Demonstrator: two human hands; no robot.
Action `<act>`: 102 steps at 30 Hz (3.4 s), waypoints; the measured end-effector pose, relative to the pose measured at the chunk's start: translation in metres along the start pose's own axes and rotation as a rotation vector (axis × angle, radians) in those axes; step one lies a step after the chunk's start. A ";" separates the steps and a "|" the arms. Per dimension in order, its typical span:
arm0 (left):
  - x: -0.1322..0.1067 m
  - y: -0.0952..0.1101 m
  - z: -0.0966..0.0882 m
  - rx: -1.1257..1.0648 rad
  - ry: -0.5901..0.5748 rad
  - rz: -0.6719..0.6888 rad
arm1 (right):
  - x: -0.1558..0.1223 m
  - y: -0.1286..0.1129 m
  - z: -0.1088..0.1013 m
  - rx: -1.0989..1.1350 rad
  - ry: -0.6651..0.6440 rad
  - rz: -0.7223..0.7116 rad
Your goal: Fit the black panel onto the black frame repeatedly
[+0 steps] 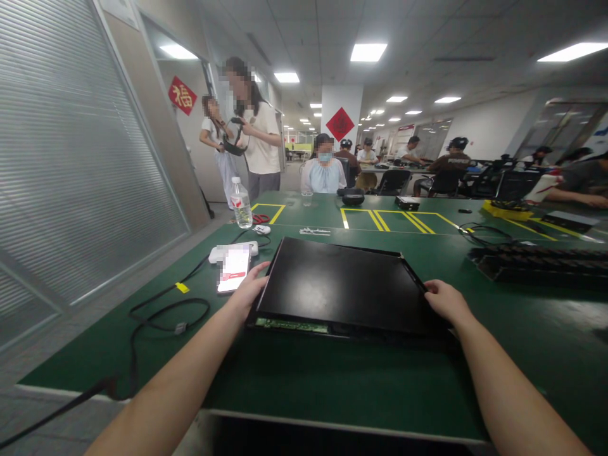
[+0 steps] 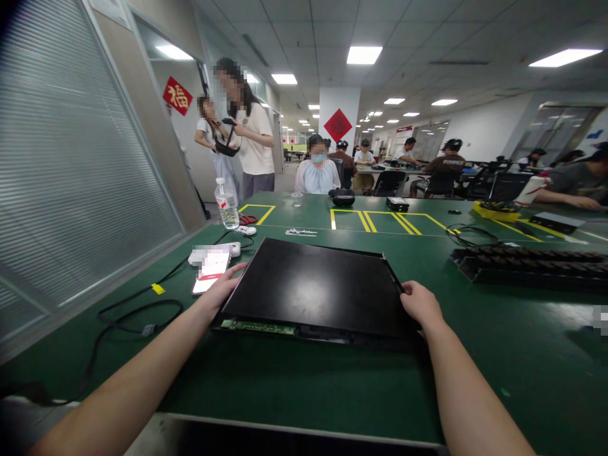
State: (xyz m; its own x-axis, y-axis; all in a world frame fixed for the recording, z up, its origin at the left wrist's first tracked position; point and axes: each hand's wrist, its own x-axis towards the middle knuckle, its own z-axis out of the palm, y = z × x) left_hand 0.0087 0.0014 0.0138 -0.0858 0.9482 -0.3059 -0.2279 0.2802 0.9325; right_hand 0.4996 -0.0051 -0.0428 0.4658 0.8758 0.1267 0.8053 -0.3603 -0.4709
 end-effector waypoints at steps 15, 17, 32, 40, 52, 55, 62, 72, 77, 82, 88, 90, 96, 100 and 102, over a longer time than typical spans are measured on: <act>-0.009 0.001 0.003 0.023 -0.049 0.063 | 0.002 0.001 0.001 -0.024 -0.019 0.006; -0.008 0.000 0.003 0.017 -0.047 0.081 | 0.003 0.002 0.002 -0.019 -0.014 0.009; -0.004 -0.002 0.002 0.027 -0.048 0.100 | 0.003 0.004 0.000 -0.030 -0.049 -0.007; -0.004 -0.003 0.004 0.029 -0.110 0.113 | 0.002 0.002 -0.002 -0.014 -0.073 0.004; -0.006 -0.001 0.004 0.012 -0.111 0.150 | 0.001 0.001 -0.002 -0.005 -0.052 -0.016; -0.006 0.000 0.004 0.012 -0.106 0.152 | 0.002 0.001 -0.001 0.007 -0.059 -0.012; -0.010 0.002 0.006 -0.023 -0.079 0.199 | 0.006 0.006 0.004 0.041 -0.025 -0.027; -0.026 0.010 0.010 -0.180 -0.214 0.183 | 0.005 0.005 0.004 0.041 -0.035 -0.014; -0.027 0.008 0.007 -0.096 -0.239 0.248 | 0.001 0.000 0.000 0.041 -0.047 0.009; -0.025 0.005 0.006 -0.108 -0.254 0.266 | -0.003 -0.007 -0.005 0.084 -0.073 0.009; -0.029 0.005 0.007 -0.136 -0.298 0.304 | 0.000 -0.008 -0.005 0.085 -0.055 0.031; -0.030 0.005 0.007 -0.146 -0.305 0.319 | 0.001 -0.007 -0.004 0.105 -0.043 0.022; -0.030 0.004 0.007 -0.129 -0.310 0.336 | 0.001 -0.008 -0.004 0.279 0.027 0.018; -0.030 0.004 0.007 -0.143 -0.262 0.355 | -0.002 -0.009 -0.005 0.517 0.061 0.052; -0.029 0.006 0.005 -0.155 -0.225 0.362 | -0.003 -0.012 -0.006 0.654 0.072 0.092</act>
State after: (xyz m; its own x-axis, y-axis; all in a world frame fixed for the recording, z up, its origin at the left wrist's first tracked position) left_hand 0.0147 -0.0237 0.0290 0.0225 0.9947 0.0999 -0.3663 -0.0848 0.9266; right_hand 0.4905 -0.0058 -0.0320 0.5639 0.8187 0.1080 0.3826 -0.1432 -0.9127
